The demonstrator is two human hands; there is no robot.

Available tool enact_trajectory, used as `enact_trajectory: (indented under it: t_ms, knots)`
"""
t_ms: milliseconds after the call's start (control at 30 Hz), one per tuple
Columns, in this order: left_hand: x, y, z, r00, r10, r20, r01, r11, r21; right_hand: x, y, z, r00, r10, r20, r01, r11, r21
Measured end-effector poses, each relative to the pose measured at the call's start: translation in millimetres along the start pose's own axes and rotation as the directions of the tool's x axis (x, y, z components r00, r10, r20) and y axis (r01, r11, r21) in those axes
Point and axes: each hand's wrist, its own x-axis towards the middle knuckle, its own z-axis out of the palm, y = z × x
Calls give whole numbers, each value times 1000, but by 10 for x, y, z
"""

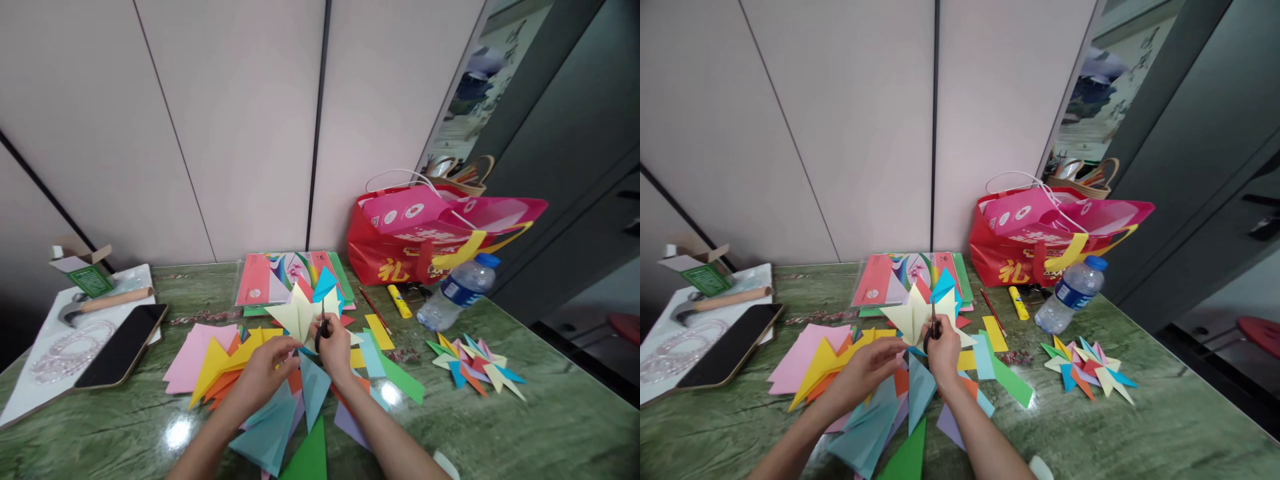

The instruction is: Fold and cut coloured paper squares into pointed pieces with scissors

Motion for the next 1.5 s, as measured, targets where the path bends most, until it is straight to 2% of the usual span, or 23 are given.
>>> enact_trajectory:
  t_ms: [400, 633, 767, 900, 1067, 1200, 1300, 1400, 1500]
  knots:
    - [1, 10, 18, 1000, 5, 2, -5, 1000, -19, -34, -68, 19, 1000, -27, -4, 26, 998, -56]
    - [10, 40, 8, 997, -12, -76, 0, 988, -154, -73, -314, -112, 990, -140, 5, 140, 988, -66]
    - [7, 109, -66, 991, -13, -131, -18, 973, -229, -163, -478, -189, 963, -256, 84, 260, 965, -39]
    - [2, 143, -90, 992, -90, -83, 57, 937, -345, -250, -544, -198, 908, -368, 199, 375, 927, -1]
    - [13, 138, -77, 976, -169, -134, 104, 913, -393, -312, -536, -202, 882, -406, 238, 421, 907, -14]
    - [18, 118, -106, 939, -225, -260, 96, 898, -429, -349, -545, -257, 912, -369, 181, 383, 922, -50]
    - [21, 77, -154, 882, -265, -389, 66, 888, -456, -351, -554, -302, 948, -280, 153, 293, 953, -77]
    - [26, 39, -210, 812, -306, -497, 41, 880, -473, -329, -539, -317, 969, -119, 217, 138, 988, -75]
    - [23, 33, -261, 745, -336, -577, 5, 867, -498, -324, -491, -301, 958, -35, 284, 52, 997, -52]
